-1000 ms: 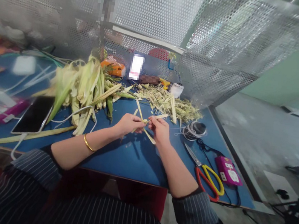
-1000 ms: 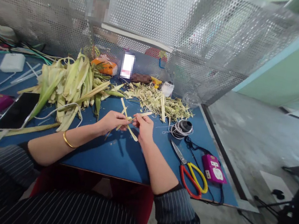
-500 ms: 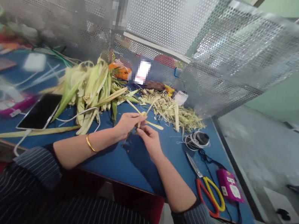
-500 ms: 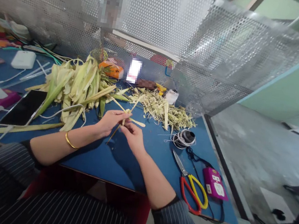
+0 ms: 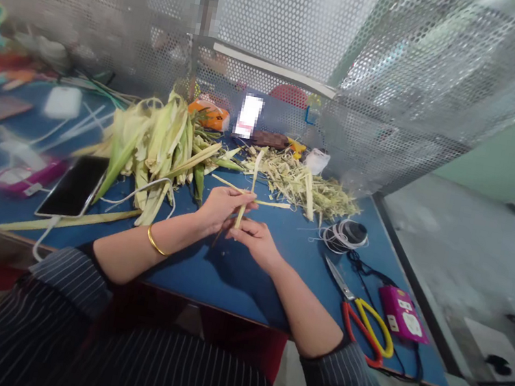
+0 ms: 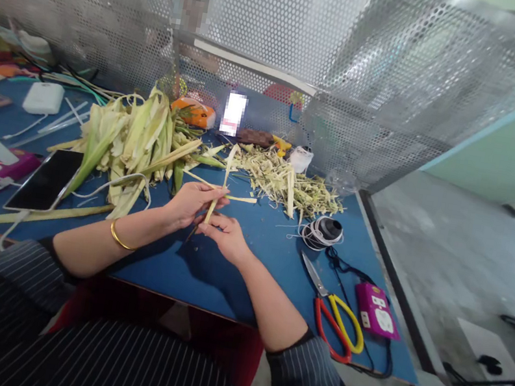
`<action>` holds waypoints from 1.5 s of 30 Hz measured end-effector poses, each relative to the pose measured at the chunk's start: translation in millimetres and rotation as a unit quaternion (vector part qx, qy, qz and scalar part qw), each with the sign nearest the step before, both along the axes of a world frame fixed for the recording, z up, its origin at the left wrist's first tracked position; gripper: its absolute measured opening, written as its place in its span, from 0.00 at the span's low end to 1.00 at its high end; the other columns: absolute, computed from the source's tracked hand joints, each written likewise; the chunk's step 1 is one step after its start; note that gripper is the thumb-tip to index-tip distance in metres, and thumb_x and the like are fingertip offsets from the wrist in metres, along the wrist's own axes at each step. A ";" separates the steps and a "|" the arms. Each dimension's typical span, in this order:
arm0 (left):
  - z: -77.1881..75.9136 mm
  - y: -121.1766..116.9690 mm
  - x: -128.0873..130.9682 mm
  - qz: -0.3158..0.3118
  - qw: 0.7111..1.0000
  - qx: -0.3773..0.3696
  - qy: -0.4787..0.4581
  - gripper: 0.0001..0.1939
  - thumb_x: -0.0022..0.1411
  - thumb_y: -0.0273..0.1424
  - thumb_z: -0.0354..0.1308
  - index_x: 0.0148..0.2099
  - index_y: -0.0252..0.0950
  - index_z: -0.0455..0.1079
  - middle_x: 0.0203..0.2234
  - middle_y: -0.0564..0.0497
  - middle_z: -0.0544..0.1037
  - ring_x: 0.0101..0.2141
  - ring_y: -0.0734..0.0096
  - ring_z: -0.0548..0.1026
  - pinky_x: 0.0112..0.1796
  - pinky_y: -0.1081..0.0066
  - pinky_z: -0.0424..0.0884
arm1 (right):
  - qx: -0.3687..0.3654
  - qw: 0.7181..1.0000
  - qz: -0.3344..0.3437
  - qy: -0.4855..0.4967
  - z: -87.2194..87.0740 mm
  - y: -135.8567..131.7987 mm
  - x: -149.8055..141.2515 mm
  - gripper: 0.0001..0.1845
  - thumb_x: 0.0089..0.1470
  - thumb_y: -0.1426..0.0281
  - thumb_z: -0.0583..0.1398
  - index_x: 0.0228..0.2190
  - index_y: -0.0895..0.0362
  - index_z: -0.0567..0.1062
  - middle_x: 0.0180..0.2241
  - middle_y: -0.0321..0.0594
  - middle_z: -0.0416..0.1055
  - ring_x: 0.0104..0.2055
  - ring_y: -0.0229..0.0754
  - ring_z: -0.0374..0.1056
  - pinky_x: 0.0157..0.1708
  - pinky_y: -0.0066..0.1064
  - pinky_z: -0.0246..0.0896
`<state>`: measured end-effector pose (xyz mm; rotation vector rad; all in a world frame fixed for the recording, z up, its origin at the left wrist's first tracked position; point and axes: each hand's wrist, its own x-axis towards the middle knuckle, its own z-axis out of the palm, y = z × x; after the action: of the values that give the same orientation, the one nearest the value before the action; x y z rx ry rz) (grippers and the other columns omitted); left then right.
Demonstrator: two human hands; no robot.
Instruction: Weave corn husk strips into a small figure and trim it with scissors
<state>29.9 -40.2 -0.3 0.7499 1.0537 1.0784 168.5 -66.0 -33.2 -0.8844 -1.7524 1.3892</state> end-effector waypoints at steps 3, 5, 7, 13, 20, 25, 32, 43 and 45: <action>-2.7 2.5 0.6 0.012 1.000 0.015 -0.002 0.05 0.56 0.28 0.68 0.33 0.31 0.76 0.25 0.48 0.80 0.24 0.77 0.76 0.25 0.77 0.70 | -0.005 1.000 0.007 -0.001 -0.2 -0.8 0.2 0.13 0.51 0.57 0.65 0.25 0.53 0.81 0.34 0.38 0.79 0.40 0.44 0.73 0.46 0.36 0.65; -1.9 4.6 -0.8 0.011 1.000 0.020 -0.016 0.04 0.58 0.28 0.67 0.34 0.31 0.77 0.25 0.48 0.80 0.28 0.76 0.78 0.32 0.76 0.73 | -0.008 1.000 -0.008 0.011 -0.9 -1.8 -0.9 0.15 0.53 0.56 0.64 0.24 0.54 0.80 0.30 0.38 0.78 0.37 0.43 0.72 0.44 0.35 0.65; 0.7 6.0 -3.5 -0.008 0.999 0.024 -0.039 0.07 0.62 0.30 0.63 0.35 0.31 0.77 0.25 0.47 0.81 0.29 0.76 0.79 0.38 0.74 0.74 | -0.009 0.999 -0.028 0.028 -2.0 -2.5 -2.4 0.17 0.55 0.56 0.62 0.23 0.54 0.79 0.28 0.37 0.76 0.35 0.42 0.71 0.43 0.35 0.64; -1.1 7.3 -6.8 -0.031 0.998 0.042 -0.021 0.05 0.59 0.29 0.66 0.35 0.30 0.78 0.28 0.46 0.82 0.31 0.75 0.79 0.40 0.73 0.74 | 0.030 0.998 -0.060 -0.017 -6.0 -0.7 -2.7 0.20 0.58 0.55 0.58 0.22 0.54 0.76 0.27 0.37 0.75 0.33 0.41 0.70 0.42 0.34 0.64; -9.7 9.5 -3.8 -0.012 0.999 0.040 -0.004 0.04 0.59 0.27 0.65 0.34 0.30 0.77 0.23 0.49 0.80 0.27 0.76 0.77 0.37 0.72 0.74 | 0.123 0.985 -0.021 -0.117 -0.5 -0.8 2.9 0.18 0.60 0.60 0.56 0.22 0.54 0.74 0.27 0.36 0.74 0.33 0.40 0.70 0.40 0.33 0.63; -3.6 11.1 -7.3 -0.036 0.999 0.008 0.004 0.05 0.58 0.28 0.66 0.35 0.31 0.78 0.24 0.51 0.79 0.24 0.76 0.76 0.33 0.73 0.73 | 0.048 0.973 -0.221 -0.042 -4.1 12.7 12.4 0.12 0.56 0.58 0.60 0.30 0.54 0.72 0.23 0.32 0.72 0.26 0.37 0.69 0.33 0.32 0.64; -12.3 6.0 -1.4 -0.109 0.994 -0.004 0.029 0.11 0.60 0.34 0.66 0.31 0.31 0.75 0.22 0.52 0.76 0.21 0.79 0.73 0.29 0.74 0.71 | 0.030 0.953 -0.287 0.088 -4.4 21.0 16.6 0.09 0.52 0.63 0.64 0.29 0.56 0.74 0.25 0.32 0.73 0.24 0.34 0.70 0.31 0.30 0.66; -11.1 7.4 0.3 -0.133 0.989 0.028 0.062 0.10 0.63 0.26 0.62 0.28 0.31 0.72 0.16 0.56 0.70 0.17 0.82 0.67 0.24 0.74 0.67 | -0.021 0.927 -0.343 0.150 -0.4 22.4 17.6 0.10 0.46 0.63 0.65 0.25 0.57 0.74 0.20 0.31 0.72 0.21 0.33 0.66 0.26 0.29 0.65; -10.1 7.8 -0.6 -0.137 0.989 0.024 0.057 0.09 0.62 0.26 0.62 0.28 0.30 0.73 0.16 0.56 0.69 0.17 0.82 0.66 0.24 0.74 0.67 | -0.027 0.924 -0.346 0.161 -0.3 23.1 17.9 0.10 0.44 0.63 0.66 0.24 0.56 0.74 0.19 0.31 0.71 0.21 0.33 0.66 0.25 0.28 0.65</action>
<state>29.3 -32.4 -10.4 0.9738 0.9889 0.8352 186.5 -42.8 -33.4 -1.0935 -1.0051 1.0269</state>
